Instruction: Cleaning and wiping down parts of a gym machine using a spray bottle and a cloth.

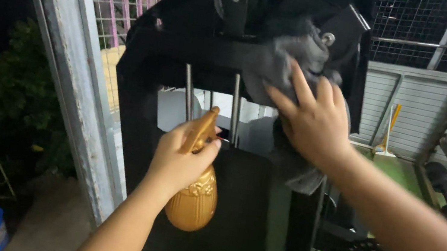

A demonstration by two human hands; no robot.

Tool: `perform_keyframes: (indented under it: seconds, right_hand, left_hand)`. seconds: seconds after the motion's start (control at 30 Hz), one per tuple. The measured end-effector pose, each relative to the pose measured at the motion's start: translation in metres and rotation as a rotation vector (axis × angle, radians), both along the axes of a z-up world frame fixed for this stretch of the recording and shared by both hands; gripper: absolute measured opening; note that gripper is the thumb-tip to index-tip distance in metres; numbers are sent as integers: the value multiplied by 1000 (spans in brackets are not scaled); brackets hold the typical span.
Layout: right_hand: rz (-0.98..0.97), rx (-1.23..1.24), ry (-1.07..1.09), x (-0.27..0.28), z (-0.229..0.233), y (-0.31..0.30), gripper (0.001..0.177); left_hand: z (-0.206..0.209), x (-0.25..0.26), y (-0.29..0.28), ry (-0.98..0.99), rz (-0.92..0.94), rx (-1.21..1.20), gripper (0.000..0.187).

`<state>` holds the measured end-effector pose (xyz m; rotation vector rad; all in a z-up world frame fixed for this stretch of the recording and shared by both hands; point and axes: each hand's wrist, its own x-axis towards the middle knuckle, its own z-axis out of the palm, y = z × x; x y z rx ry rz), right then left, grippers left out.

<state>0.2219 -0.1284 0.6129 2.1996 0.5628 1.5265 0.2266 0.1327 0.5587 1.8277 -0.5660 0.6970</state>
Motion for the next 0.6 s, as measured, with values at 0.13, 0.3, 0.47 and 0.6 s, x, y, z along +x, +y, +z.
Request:
perform_keyframes:
  seconds: [0.13,0.3,0.47,0.6]
  right_hand:
    - [-54,40,-134,-6,-54,-15,47]
    - [37,234,-164,-28,-83,-15,52]
    - [310,842,384,-72,-63,-1,69]
    - [729,816,527,-63,-91,-14,79]
  left_hand:
    - [-18,0,-27,15,31,61,31]
    - [-23,-31,-49,101,-503,-173,37]
    - [-21,-61,-79,326,-980,-354,32]
    - [-30,-66,-96,235,-927,-410,31]
